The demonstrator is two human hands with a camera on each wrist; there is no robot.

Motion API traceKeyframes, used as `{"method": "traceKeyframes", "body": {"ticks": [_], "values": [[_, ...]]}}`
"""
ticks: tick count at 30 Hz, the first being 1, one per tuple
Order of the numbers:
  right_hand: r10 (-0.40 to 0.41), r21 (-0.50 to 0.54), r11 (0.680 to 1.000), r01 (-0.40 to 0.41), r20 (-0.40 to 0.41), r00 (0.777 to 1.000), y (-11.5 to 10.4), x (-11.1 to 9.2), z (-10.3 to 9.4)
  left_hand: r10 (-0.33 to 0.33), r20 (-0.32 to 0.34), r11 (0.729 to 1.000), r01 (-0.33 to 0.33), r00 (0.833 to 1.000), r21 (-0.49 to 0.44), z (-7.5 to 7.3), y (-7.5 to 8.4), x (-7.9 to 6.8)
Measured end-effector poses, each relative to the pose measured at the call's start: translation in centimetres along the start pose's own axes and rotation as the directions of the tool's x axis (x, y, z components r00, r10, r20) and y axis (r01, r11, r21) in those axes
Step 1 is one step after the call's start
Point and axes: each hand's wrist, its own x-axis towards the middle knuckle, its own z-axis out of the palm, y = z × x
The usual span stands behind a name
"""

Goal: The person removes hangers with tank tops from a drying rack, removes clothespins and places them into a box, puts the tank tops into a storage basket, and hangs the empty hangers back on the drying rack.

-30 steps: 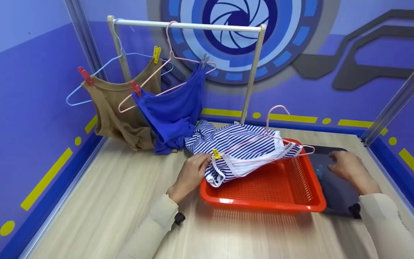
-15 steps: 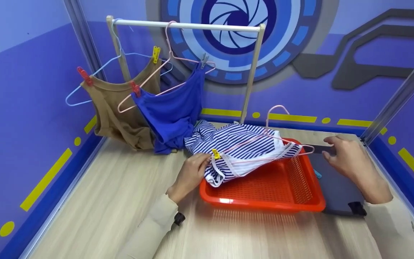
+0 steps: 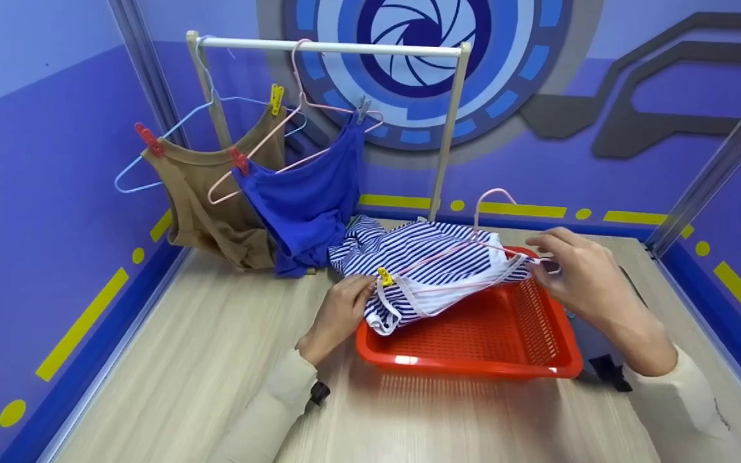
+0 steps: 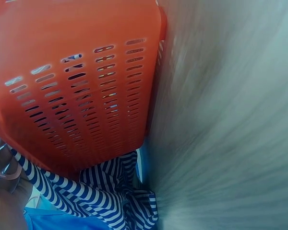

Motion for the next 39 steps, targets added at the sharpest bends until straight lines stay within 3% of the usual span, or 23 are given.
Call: {"method": "traceKeyframes", "body": {"ticks": [10,18,25,33,39], "values": [[-0.136,0.135,0.983,0.125,0.070,0.988,-4.0,2.3,3.2,0.017,-0.020,1.000,-0.017,1.000,-0.010,0.1,-0.1,-0.1],[-0.221,0.183,0.965,0.190,0.164,0.961,-6.9,4.0,6.2,0.025,-0.012,1.000,-0.025,1.000,-0.002,0.1,0.1,0.1],[-0.329,0.217,0.932,0.291,0.168,0.929,-8.2,5.8,8.6,0.022,-0.010,1.000,-0.022,1.000,0.006,-0.4,0.3,0.1],[-0.359,0.201,0.928,0.315,0.246,0.900,-9.3,6.8,11.9,0.022,-0.007,1.000,-0.022,1.000,-0.001,-0.2,0.1,0.2],[-0.348,0.176,0.935,0.307,0.296,0.890,-10.1,7.2,12.8,0.023,-0.014,1.000,-0.023,1.000,0.002,-0.1,0.2,0.1]]}}
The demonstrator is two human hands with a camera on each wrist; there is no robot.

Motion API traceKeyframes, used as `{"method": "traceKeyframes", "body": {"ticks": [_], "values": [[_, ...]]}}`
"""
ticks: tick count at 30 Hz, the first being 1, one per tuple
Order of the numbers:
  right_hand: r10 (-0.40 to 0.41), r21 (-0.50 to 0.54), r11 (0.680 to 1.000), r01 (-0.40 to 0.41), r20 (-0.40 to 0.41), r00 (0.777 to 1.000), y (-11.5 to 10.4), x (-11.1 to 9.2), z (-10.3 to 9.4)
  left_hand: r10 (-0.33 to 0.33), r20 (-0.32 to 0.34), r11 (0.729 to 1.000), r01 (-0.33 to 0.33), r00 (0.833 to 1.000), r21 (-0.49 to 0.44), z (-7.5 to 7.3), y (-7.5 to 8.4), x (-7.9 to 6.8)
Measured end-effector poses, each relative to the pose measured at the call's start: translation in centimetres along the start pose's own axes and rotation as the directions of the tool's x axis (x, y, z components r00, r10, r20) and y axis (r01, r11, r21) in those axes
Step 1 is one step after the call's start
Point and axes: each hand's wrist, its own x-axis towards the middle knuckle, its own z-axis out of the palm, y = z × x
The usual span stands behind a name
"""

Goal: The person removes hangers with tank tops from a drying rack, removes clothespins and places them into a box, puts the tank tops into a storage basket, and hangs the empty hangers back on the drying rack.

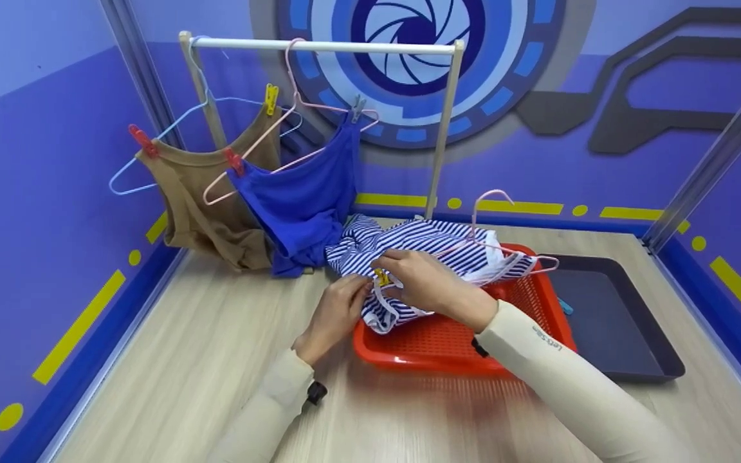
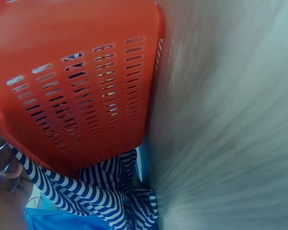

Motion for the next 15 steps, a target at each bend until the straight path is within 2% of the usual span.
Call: {"method": "traceKeyframes", "body": {"ticks": [7,15], "values": [[-0.035,-0.012,0.999,0.035,-0.019,0.999,-0.06,0.54,0.35,-0.010,0.008,1.000,0.010,1.000,0.012,-0.07,0.07,0.17],[-0.016,0.026,0.999,0.018,-0.075,0.997,-0.16,0.66,0.77,-0.027,0.014,1.000,0.027,1.000,0.004,-0.06,-0.01,-0.03]]}}
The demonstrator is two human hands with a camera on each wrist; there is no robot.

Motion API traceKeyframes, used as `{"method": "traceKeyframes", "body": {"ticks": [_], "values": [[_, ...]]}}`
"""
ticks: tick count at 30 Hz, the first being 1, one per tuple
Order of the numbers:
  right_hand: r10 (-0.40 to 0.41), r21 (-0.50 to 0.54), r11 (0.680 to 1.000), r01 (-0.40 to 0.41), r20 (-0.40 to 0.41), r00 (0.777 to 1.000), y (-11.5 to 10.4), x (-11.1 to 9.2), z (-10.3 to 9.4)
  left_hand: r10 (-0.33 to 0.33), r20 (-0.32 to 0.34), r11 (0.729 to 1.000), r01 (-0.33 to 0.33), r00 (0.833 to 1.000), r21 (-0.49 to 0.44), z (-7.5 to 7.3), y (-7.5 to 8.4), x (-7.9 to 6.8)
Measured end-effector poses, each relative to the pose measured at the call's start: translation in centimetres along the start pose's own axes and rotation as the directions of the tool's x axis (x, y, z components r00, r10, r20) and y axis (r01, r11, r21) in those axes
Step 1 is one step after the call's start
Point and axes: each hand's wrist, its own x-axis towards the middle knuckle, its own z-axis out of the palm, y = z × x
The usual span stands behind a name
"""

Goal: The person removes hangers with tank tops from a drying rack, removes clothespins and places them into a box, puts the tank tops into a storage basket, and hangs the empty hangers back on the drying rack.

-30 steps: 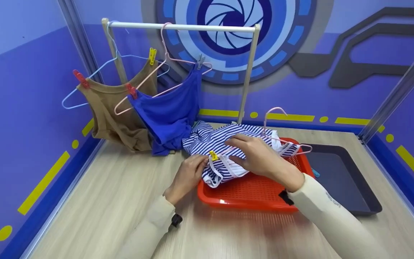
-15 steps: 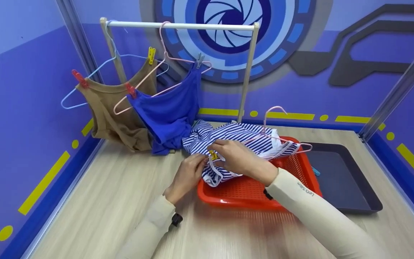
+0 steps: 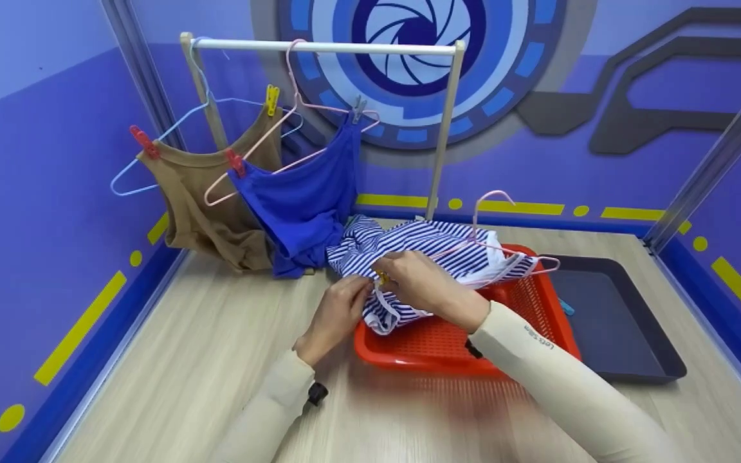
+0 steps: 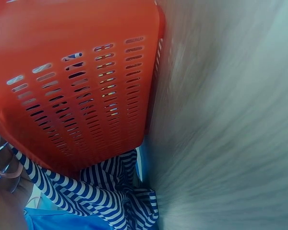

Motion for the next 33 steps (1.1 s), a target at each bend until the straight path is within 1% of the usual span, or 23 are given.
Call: {"method": "traceKeyframes", "body": {"ticks": [7,11,16,23,28,33], "values": [[-0.006,0.055,0.998,0.009,-0.057,0.998,0.2,0.0,0.1,0.017,-0.015,1.000,-0.017,1.000,-0.015,0.0,0.0,-0.1],[-0.029,0.044,0.998,0.034,-0.098,0.995,0.2,0.0,0.1,0.040,-0.032,0.999,-0.040,0.999,-0.018,0.1,0.0,0.0],[-0.053,0.024,0.998,0.056,-0.139,0.989,0.0,0.0,-0.2,0.046,-0.031,0.999,-0.047,0.998,-0.011,0.1,-0.1,-0.1],[-0.036,0.052,0.998,0.044,-0.144,0.989,-0.5,-0.1,-1.4,0.050,-0.026,0.999,-0.050,0.998,-0.002,0.1,-0.2,-0.1],[-0.040,0.044,0.998,0.046,-0.139,0.990,-0.9,-0.3,-2.5,0.038,-0.019,0.999,-0.037,0.999,0.005,0.1,0.0,-0.1],[-0.052,0.071,0.995,0.065,-0.172,0.984,-1.1,-1.0,-3.9,0.035,-0.011,0.999,-0.035,0.999,0.007,0.0,0.0,-0.1]]}}
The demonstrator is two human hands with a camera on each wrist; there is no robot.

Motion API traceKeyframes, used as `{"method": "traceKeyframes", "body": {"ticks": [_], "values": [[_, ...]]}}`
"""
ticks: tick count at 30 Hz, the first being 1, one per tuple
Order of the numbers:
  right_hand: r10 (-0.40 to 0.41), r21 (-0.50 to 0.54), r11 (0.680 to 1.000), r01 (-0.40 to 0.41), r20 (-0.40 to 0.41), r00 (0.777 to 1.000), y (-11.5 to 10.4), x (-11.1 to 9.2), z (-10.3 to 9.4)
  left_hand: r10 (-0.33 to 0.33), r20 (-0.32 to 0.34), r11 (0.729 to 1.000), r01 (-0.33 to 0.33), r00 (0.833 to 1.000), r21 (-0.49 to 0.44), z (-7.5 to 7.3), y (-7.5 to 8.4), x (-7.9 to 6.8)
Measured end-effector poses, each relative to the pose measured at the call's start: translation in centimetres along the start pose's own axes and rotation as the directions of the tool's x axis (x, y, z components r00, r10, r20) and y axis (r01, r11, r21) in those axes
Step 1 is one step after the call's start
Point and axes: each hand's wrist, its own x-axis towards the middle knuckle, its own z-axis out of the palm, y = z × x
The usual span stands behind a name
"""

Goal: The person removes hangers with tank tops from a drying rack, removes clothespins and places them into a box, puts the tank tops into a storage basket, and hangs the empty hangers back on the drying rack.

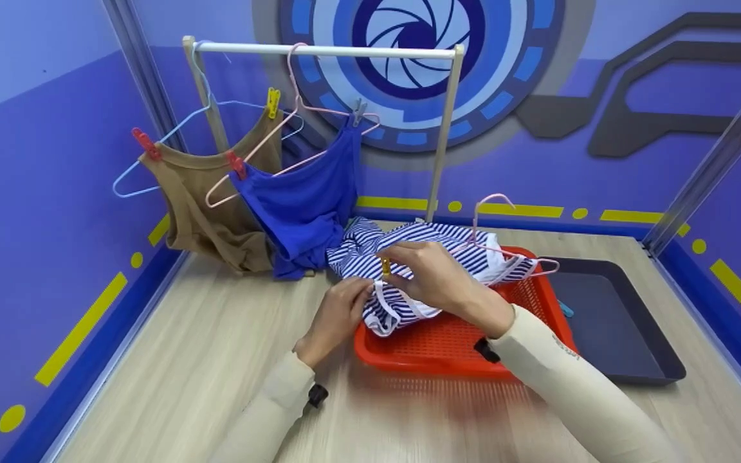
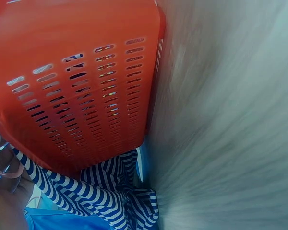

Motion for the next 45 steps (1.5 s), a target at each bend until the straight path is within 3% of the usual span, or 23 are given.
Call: {"method": "traceKeyframes", "body": {"ticks": [5,10,20,30,36,45], "values": [[0.014,0.025,1.000,-0.013,-0.054,0.998,-0.3,-1.0,-2.1,-0.004,0.004,1.000,0.004,1.000,0.004,0.0,0.0,0.0],[0.082,0.036,0.996,-0.078,-0.098,0.992,-0.5,-2.3,-4.9,-0.003,-0.004,1.000,0.003,1.000,-0.008,0.0,0.0,0.0],[0.172,0.015,0.985,-0.174,-0.227,0.959,0.9,-5.7,-9.6,0.015,-0.018,1.000,-0.015,1.000,-0.011,0.1,-0.2,0.0],[0.204,-0.070,0.966,-0.248,-0.383,0.901,4.3,-10.2,-12.8,-0.002,-0.014,1.000,0.002,1.000,-0.019,0.2,-0.3,-0.1],[0.272,-0.042,0.946,-0.321,-0.435,0.859,6.7,-13.0,-13.7,0.017,-0.024,1.000,-0.017,1.000,-0.020,0.1,-0.3,0.1],[0.460,-0.033,0.857,-0.513,-0.398,0.794,11.2,-16.5,-13.3,0.002,-0.011,1.000,-0.002,1.000,-0.021,0.1,-0.2,0.0]]}}
